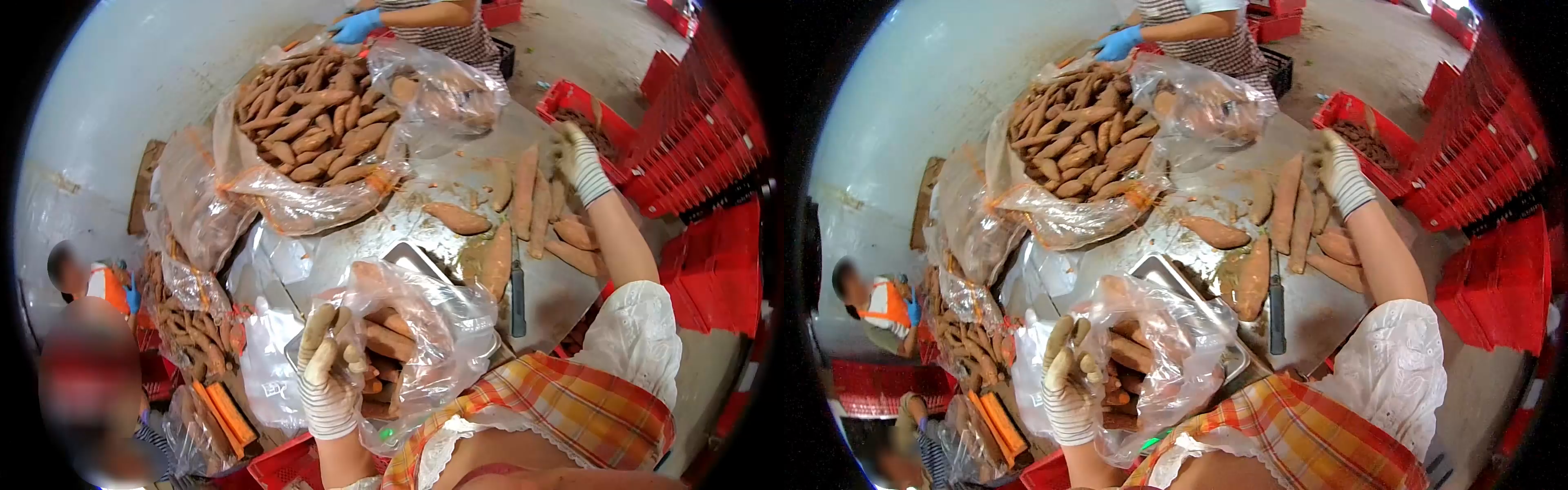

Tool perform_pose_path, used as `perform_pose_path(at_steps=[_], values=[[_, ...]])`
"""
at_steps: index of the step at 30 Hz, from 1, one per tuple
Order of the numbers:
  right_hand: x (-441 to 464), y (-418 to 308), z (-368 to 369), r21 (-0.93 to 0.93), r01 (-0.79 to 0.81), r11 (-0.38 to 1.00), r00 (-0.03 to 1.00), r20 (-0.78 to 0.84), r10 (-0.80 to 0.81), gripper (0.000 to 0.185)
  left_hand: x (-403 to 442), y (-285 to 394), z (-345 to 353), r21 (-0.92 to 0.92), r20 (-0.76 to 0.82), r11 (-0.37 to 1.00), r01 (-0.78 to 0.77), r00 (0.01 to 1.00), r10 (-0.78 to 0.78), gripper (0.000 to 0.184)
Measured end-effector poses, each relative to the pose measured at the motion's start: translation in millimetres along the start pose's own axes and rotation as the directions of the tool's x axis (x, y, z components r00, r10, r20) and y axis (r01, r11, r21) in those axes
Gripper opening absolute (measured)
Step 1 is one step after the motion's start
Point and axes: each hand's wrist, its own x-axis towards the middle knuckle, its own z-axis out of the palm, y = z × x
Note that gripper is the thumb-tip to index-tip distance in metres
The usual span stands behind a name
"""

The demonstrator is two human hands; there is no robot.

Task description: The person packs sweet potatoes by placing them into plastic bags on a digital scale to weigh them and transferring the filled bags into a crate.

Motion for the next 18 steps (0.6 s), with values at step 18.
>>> perform_pose_path(at_steps=[18], values=[[-4,231,436,-0.645,0.755,0.116,0.655,0.750,-0.093,0.049,27,13,-35,-0.001,0.177,1.000,0.022,0.984,-0.021,0.051]])
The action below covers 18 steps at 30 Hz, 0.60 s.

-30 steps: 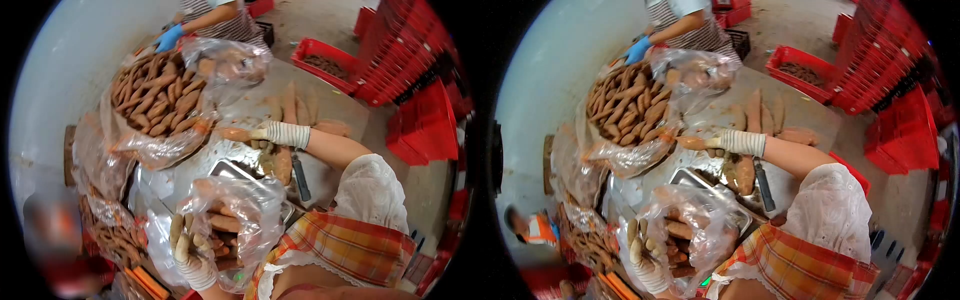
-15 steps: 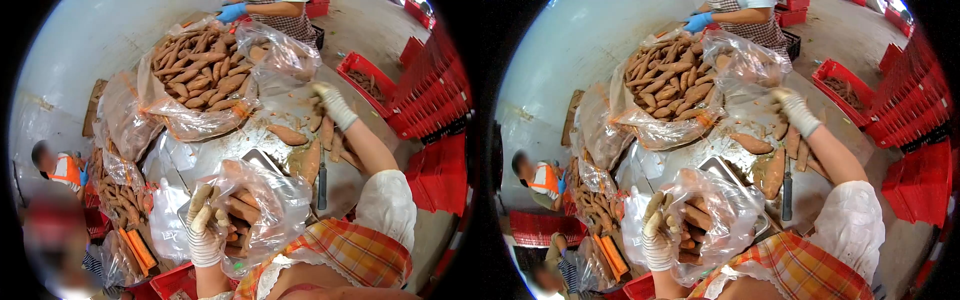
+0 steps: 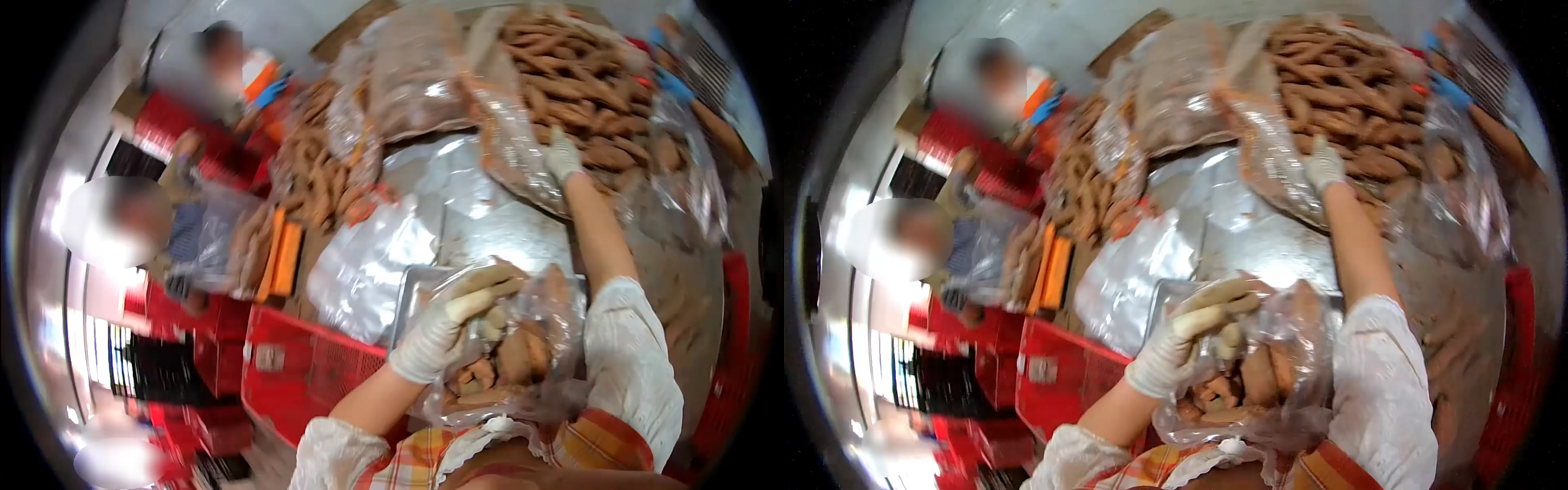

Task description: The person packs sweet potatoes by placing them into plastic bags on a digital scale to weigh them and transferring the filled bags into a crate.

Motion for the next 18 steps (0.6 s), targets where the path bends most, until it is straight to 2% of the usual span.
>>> perform_pose_path(at_steps=[1,2,3,4,5,6,7,8,9,10,11,12,15,18], values=[[8,-2,-2,-0.013,-0.016,1.000,0.999,0.039,0.017,0.053,2,2,-8,-0.232,0.037,0.963,0.137,0.991,-0.132,0.052],[9,4,0,-0.030,0.026,0.999,1.000,0.018,-0.025,0.055,-3,5,1,-0.155,-0.047,0.983,0.103,0.993,-0.112,0.054],[10,24,22,-0.062,0.047,0.997,0.997,0.064,-0.043,0.059,6,-14,-2,-0.176,-0.095,0.981,0.084,0.990,-0.101,0.054],[8,26,19,-0.100,0.079,0.992,0.996,0.058,-0.073,0.060,3,-18,-3,-0.229,-0.085,0.970,0.077,0.991,-0.099,0.052],[-4,15,-4,-0.112,0.059,0.992,0.987,0.152,-0.042,0.060,1,-21,-3,-0.274,-0.072,0.959,0.075,0.993,-0.099,0.050],[-2,24,-5,-0.095,0.076,0.993,0.992,0.104,-0.066,0.058,1,-22,-6,-0.291,-0.045,0.954,0.069,0.995,-0.086,0.048],[-7,26,-22,-0.027,0.115,0.993,0.985,0.136,-0.110,0.059,1,-22,-8,-0.297,-0.051,0.953,0.054,0.996,-0.072,0.048],[-26,20,-43,0.144,0.060,0.988,0.982,0.167,-0.084,0.060,0,-25,-9,-0.294,-0.021,0.954,0.057,0.998,-0.066,0.051],[-22,46,-34,0.409,-0.239,0.881,0.962,0.224,0.158,0.050,0,-25,-9,-0.284,0.011,0.957,0.054,0.999,-0.053,0.054],[-42,31,-68,0.577,-0.435,0.692,0.875,0.452,0.173,0.040,2,-22,-7,-0.303,-0.018,0.952,0.043,0.999,-0.051,0.053],[-65,34,-81,0.689,-0.425,0.588,0.888,0.444,0.121,0.032,1,-27,-8,-0.310,-0.021,0.950,0.038,0.999,-0.047,0.053],[-89,21,-104,0.712,-0.460,0.531,0.878,0.453,0.153,0.034,2,-29,-10,-0.351,-0.013,0.936,0.038,0.999,-0.045,0.052],[-129,41,-134,0.703,-0.507,0.498,0.852,0.497,0.165,0.035,0,-33,-13,-0.413,-0.001,0.910,0.025,1.000,-0.028,0.054],[-172,37,-176,0.775,-0.508,0.376,0.845,0.534,0.040,0.048,3,-26,-10,-0.410,0.009,0.912,0.011,1.000,-0.008,0.054]])
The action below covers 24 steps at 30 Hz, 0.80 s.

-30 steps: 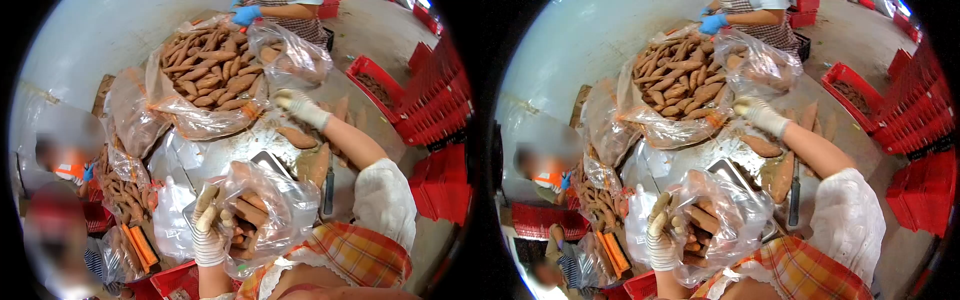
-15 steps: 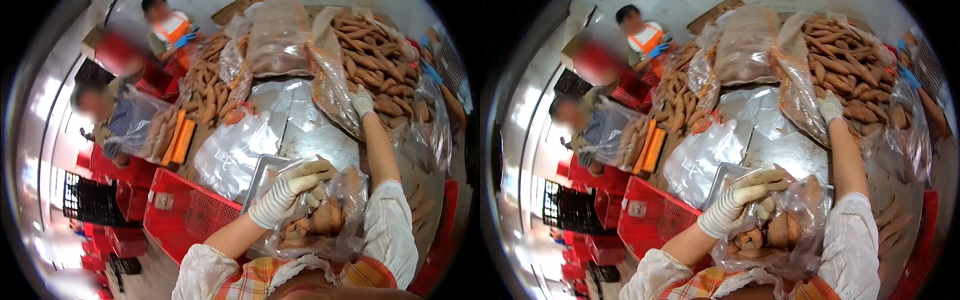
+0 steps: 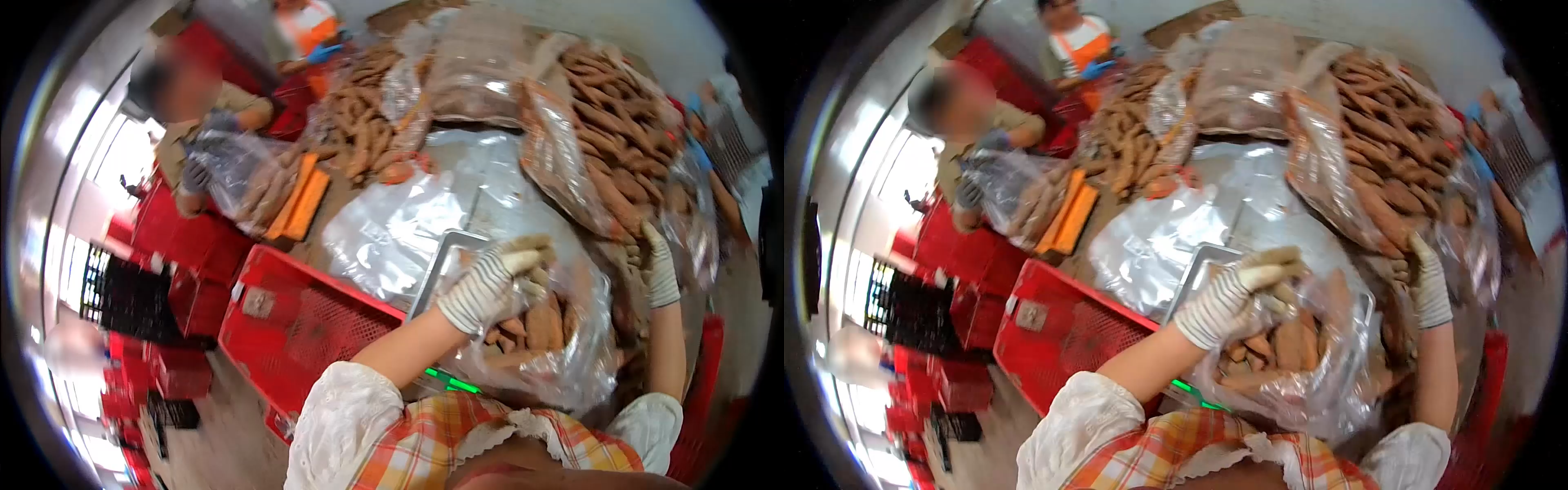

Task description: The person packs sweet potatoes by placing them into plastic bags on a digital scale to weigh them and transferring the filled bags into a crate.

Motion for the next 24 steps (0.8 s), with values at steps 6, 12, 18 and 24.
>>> perform_pose_path(at_steps=[6,12,18,24], values=[[-114,-2,35,0.364,0.000,0.931,0.992,0.117,-0.046,0.035,-4,6,29,0.026,-0.111,0.998,-0.057,0.992,0.059,0.034],[-147,-5,51,0.334,0.003,0.943,0.966,0.242,-0.089,0.045,-14,3,62,0.148,-0.073,0.977,-0.151,0.984,0.163,0.030],[-158,-14,75,0.094,0.226,0.970,0.959,0.151,-0.239,0.051,-21,-3,64,0.260,-0.065,0.939,-0.224,0.966,0.249,0.032],[-165,-13,79,0.014,0.377,0.926,0.922,0.095,-0.376,0.060,-26,-5,53,0.214,-0.130,0.966,-0.147,0.975,0.178,0.033]])
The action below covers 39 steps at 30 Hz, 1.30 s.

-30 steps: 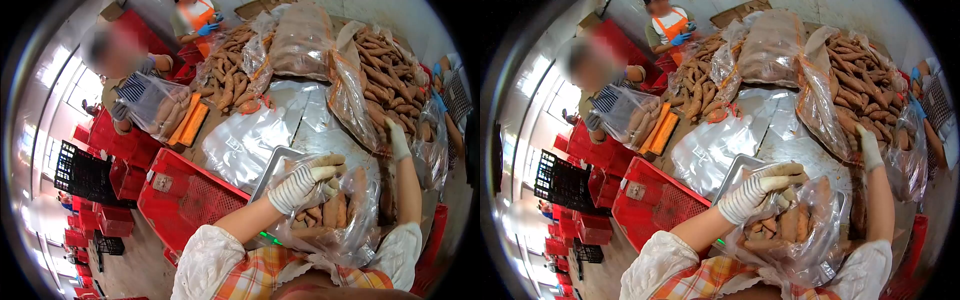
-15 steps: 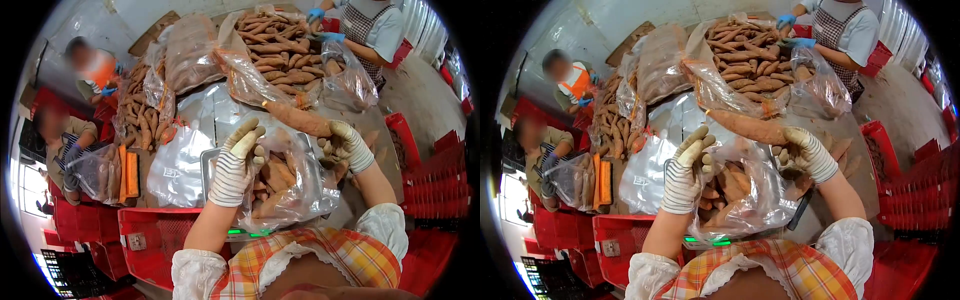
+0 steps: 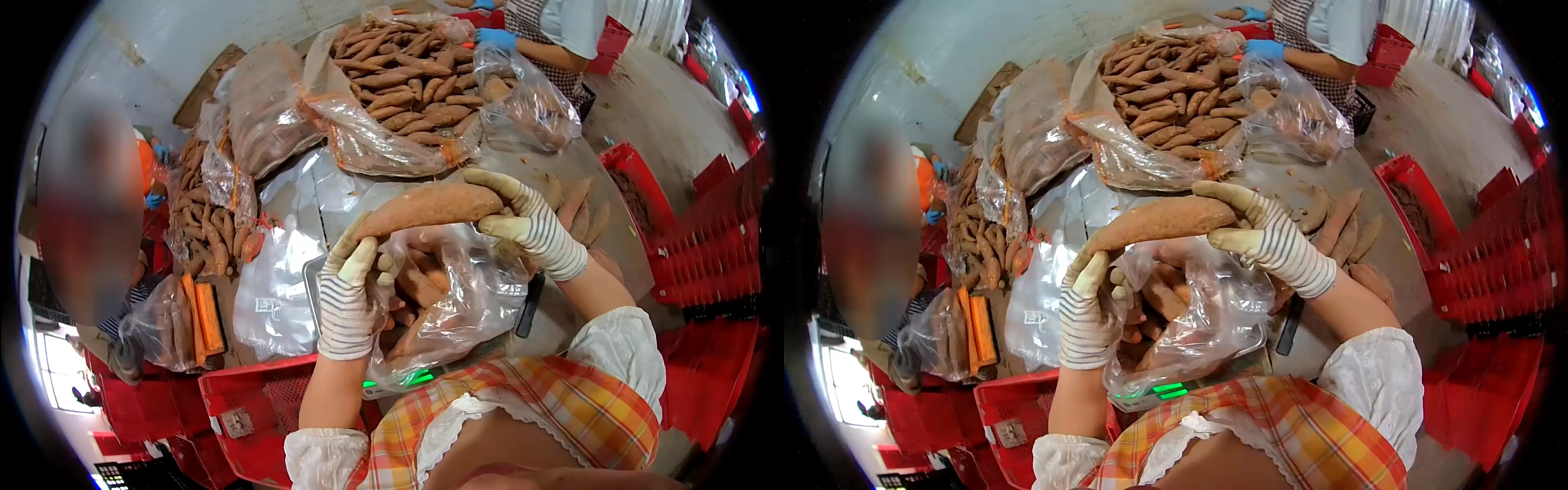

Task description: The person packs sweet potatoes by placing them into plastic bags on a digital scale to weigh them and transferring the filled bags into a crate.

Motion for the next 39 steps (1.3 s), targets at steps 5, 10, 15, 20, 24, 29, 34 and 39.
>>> perform_pose_path(at_steps=[5,10,15,20,24,29,34,39], values=[[-6,-2,0,-0.098,0.023,0.995,1.000,0.007,-0.022,0.062,-1,-3,-9,0.001,0.026,0.997,0.075,0.997,-0.075,0.032],[-9,3,-5,-0.049,0.015,0.999,0.999,0.039,-0.013,0.059,-5,-7,-9,0.081,0.000,0.991,0.105,0.994,-0.106,0.029],[-14,4,-12,-0.016,-0.078,0.997,0.996,0.031,0.078,0.060,-4,-15,-11,0.103,0.123,0.995,0.013,0.992,-0.025,0.039],[-18,13,-14,0.104,-0.042,0.994,0.999,-0.025,0.045,0.066,-9,-20,-6,0.158,0.136,0.987,-0.031,0.991,0.009,0.041],[-20,23,-19,0.081,-0.047,0.996,0.999,-0.019,0.049,0.060,-11,-20,-1,0.192,0.081,0.981,-0.015,0.997,0.000,0.042],[-21,27,-16,0.062,-0.021,0.998,1.000,-0.010,0.022,0.066,-9,-23,-6,0.188,0.100,0.982,-0.011,0.995,-0.008,0.052],[-20,11,0,0.017,-0.080,0.997,0.994,-0.078,0.081,0.073,-14,-17,-4,0.247,0.084,0.969,0.005,0.996,-0.027,0.048],[-18,41,-8,0.060,-0.016,0.998,0.990,-0.136,0.024,0.055,-13,-18,-18,0.273,0.162,0.961,0.041,0.983,-0.089,0.045]])
